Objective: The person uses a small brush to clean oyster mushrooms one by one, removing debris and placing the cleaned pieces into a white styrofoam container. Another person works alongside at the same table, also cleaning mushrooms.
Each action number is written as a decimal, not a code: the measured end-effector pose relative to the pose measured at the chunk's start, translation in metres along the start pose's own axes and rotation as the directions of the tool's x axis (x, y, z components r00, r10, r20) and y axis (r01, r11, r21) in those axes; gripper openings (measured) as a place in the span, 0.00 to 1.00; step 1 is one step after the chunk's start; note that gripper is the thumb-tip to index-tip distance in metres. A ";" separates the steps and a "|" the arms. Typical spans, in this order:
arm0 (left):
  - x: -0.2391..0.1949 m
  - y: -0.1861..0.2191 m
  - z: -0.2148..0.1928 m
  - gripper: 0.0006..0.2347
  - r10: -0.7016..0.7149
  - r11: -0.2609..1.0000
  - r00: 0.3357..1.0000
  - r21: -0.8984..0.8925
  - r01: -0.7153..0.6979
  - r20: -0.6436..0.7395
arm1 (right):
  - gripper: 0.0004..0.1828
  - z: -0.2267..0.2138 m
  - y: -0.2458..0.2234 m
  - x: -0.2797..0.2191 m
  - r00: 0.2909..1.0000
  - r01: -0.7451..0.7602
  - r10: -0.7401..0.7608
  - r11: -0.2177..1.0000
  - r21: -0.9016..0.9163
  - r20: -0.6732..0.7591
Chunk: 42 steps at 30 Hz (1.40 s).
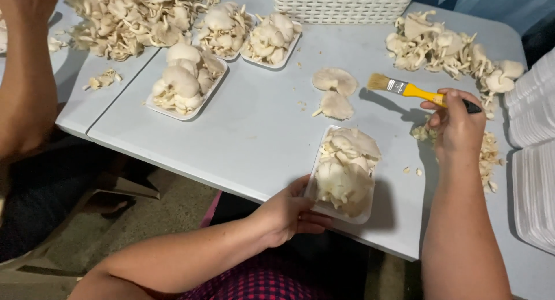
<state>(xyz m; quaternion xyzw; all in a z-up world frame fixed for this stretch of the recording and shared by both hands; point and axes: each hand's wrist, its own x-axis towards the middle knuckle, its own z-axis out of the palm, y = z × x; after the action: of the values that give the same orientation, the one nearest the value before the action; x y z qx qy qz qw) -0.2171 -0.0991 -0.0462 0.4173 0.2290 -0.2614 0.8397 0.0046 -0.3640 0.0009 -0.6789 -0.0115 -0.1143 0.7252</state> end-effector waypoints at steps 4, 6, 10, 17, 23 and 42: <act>0.003 0.010 0.001 0.30 0.009 0.999 1.000 -0.053 -0.009 -0.007 | 0.11 0.000 0.000 0.000 0.999 0.009 -0.009 1.000 -0.016 0.031; 0.005 0.015 0.001 0.29 0.075 0.997 0.996 -0.016 -0.074 0.048 | 0.10 0.001 0.000 -0.001 1.000 -0.010 0.010 1.000 -0.004 0.029; 0.004 0.040 0.007 0.28 0.131 0.990 0.977 0.029 -0.138 0.170 | 0.10 0.001 0.011 0.003 0.998 0.020 -0.020 1.000 -0.002 0.059; -0.021 0.091 0.054 0.28 0.277 0.947 0.916 0.080 -0.311 0.289 | 0.10 0.000 0.032 0.012 0.998 0.050 -0.045 0.992 -0.112 0.048; 0.006 0.103 0.087 0.30 0.375 0.916 0.826 -0.033 -0.399 0.421 | 0.13 0.038 0.039 0.015 0.996 0.084 -0.079 0.977 -0.196 0.033; 0.035 0.096 0.092 0.31 0.387 0.908 0.824 -0.015 -0.419 0.415 | 0.24 0.066 0.042 0.012 0.995 0.081 -0.071 0.987 -0.136 0.073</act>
<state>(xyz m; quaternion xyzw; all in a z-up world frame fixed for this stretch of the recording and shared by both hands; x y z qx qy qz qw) -0.1149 -0.1342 0.0391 0.4241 -0.0549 -0.1682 0.8882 0.0326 -0.2982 -0.0335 -0.7303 -0.0538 -0.1193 0.6704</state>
